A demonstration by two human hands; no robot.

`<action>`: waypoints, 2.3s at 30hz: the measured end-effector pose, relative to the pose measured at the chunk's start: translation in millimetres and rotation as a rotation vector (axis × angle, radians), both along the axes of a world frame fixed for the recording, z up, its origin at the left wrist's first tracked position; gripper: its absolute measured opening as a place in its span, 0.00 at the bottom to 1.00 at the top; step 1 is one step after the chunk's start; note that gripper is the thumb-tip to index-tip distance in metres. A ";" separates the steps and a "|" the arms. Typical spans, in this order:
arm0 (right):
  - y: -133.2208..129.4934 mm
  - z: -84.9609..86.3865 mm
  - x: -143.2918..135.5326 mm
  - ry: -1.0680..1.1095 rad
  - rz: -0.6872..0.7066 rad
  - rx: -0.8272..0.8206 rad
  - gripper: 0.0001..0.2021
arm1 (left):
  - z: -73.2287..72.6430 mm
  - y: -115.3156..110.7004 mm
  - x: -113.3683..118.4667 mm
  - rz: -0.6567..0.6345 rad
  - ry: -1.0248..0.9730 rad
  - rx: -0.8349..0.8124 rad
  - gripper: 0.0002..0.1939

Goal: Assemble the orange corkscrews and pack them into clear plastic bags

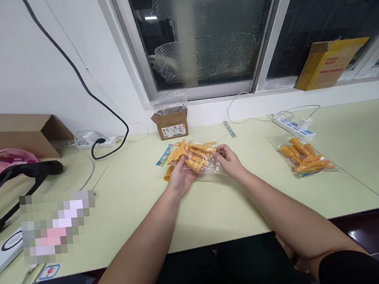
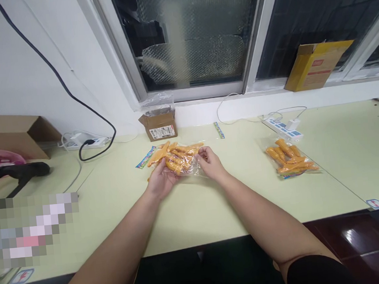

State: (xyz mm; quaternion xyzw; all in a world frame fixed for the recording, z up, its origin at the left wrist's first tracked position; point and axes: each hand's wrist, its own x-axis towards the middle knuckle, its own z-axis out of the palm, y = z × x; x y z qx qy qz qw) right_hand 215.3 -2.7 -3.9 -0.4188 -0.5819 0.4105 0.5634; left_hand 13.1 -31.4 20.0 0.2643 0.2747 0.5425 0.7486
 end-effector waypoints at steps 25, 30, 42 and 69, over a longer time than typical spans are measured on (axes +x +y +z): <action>-18.9 18.9 5.6 -0.338 0.126 0.457 0.12 | 4.4 0.7 0.1 0.162 0.028 0.042 0.22; -20.4 25.1 14.7 -0.228 -0.121 0.511 0.20 | 9.4 5.1 -9.4 0.161 -0.022 -0.067 0.20; -23.8 37.6 20.1 -0.299 0.166 0.498 0.35 | 15.2 -2.9 -21.5 -0.345 -0.085 -0.117 0.26; -22.4 38.3 7.8 0.309 0.434 -0.321 0.22 | 3.8 -6.2 -2.4 0.153 0.320 0.190 0.19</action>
